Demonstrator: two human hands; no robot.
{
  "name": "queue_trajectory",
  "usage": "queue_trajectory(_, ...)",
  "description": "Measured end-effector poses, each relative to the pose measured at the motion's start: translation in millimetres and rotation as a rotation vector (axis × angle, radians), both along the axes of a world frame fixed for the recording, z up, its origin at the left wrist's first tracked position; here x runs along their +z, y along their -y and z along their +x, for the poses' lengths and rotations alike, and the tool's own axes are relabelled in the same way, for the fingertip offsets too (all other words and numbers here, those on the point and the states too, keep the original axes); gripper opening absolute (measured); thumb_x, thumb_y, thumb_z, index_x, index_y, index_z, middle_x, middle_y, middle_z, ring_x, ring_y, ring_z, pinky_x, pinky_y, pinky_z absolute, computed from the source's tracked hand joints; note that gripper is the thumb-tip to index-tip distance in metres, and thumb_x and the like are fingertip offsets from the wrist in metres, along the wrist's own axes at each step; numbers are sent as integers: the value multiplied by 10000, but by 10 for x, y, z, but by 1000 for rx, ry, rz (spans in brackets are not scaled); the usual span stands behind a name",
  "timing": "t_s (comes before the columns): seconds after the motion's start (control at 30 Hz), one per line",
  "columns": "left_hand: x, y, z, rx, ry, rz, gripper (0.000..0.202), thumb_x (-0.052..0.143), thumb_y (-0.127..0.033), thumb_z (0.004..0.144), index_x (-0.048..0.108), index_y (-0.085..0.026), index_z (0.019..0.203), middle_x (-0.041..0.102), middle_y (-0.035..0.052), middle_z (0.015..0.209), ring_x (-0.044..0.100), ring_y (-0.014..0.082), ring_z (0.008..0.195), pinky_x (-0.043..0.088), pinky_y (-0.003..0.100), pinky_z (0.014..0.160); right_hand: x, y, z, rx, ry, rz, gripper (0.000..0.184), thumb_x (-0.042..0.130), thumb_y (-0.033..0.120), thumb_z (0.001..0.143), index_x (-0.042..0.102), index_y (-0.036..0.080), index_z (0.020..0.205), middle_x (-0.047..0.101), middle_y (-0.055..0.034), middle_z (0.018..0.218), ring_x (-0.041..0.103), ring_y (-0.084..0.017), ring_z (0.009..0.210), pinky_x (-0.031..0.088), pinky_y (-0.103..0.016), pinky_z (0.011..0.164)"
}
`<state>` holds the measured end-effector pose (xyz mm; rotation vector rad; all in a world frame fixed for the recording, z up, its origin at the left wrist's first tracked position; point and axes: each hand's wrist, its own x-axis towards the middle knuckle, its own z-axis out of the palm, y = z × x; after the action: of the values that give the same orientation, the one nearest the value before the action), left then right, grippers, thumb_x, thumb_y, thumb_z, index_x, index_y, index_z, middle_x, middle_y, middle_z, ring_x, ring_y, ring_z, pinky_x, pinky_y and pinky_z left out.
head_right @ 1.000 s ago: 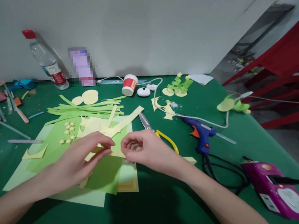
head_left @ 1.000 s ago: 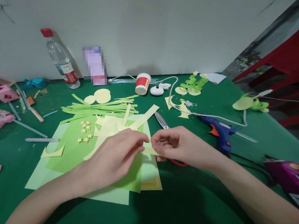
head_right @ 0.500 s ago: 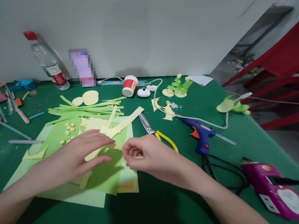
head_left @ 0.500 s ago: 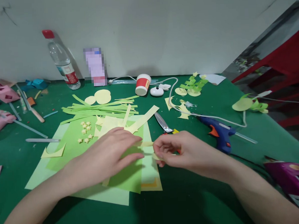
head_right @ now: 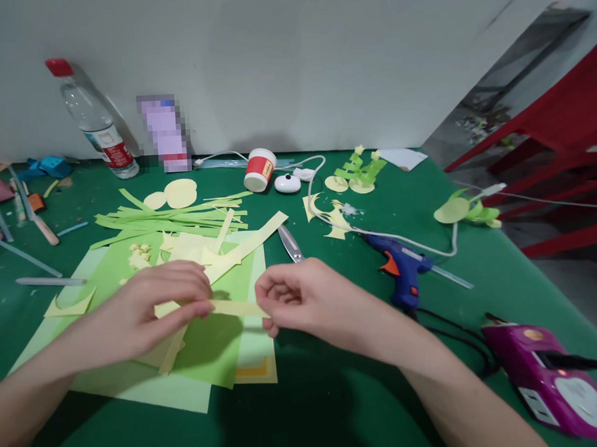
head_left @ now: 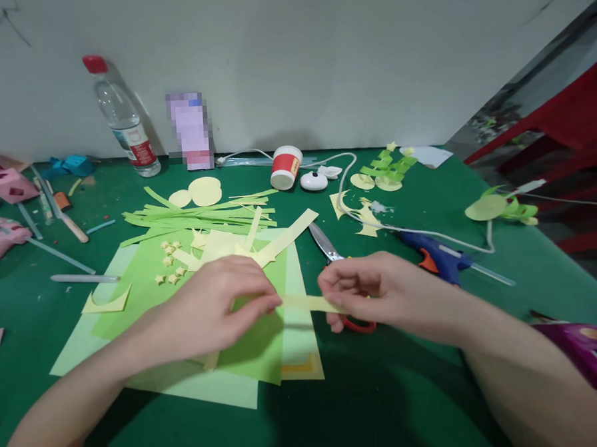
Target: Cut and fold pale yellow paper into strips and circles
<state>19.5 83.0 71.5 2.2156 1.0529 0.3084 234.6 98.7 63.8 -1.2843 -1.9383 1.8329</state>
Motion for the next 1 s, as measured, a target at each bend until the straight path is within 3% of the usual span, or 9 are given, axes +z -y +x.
queue_trajectory(0.17,124,-78,-194,94,0,24,230,442,-269,868,581,-173,711,592,-16,752,526,116,747,382,246,697,126,-123,267,-50,80,75,156,552,321,754,525,181,691,635,-1,615,601,-114,588,465,-205,557)
queue_trajectory(0.3,165,-71,-270,107,-27,40,234,446,-280,864,575,-180,696,587,-25,740,522,111,720,377,241,670,121,-185,536,-41,163,244,214,491,363,794,557,202,669,636,-6,584,605,-113,561,476,-206,543)
queue_trajectory(0.4,177,-79,-296,141,-45,67,254,442,-295,864,570,-174,682,587,-17,738,519,117,710,373,244,659,98,-210,680,-127,230,422,232,496,398,785,571,218,660,642,-7,571,607,-113,530,476,-198,512)
queue_trajectory(0.53,101,-56,-198,130,-60,94,231,446,-309,863,616,-187,766,608,-5,776,530,119,718,375,236,648,97,-110,499,-332,244,796,170,490,358,794,568,226,722,666,-21,656,625,-135,593,493,-223,560)
queue_trajectory(0.6,21,-6,-92,59,-86,72,247,425,-313,875,631,-192,813,610,-5,737,528,108,665,368,227,608,72,3,268,-246,209,942,90,523,278,782,585,223,817,674,-27,802,626,-155,719,491,-245,641)
queue_trajectory(0.67,-63,55,7,-2,-116,96,306,387,-319,891,634,-172,787,596,1,662,518,104,604,350,225,565,17,121,45,-108,160,961,88,525,203,791,579,212,860,666,-20,856,614,-153,779,472,-245,675)
queue_trajectory(0.77,-160,121,82,-52,-128,139,358,361,-312,901,628,-148,728,577,9,601,512,103,565,329,223,529,-87,237,-141,21,48,905,78,496,158,816,567,182,793,637,-14,778,575,-132,737,435,-250,691)
queue_trajectory(1.0,-248,126,76,-63,-43,148,360,390,-340,886,621,-145,691,544,-16,521,457,64,445,298,191,455,-140,235,-143,73,30,715,77,510,144,803,555,181,753,589,16,700,502,-81,600,378,-190,547)
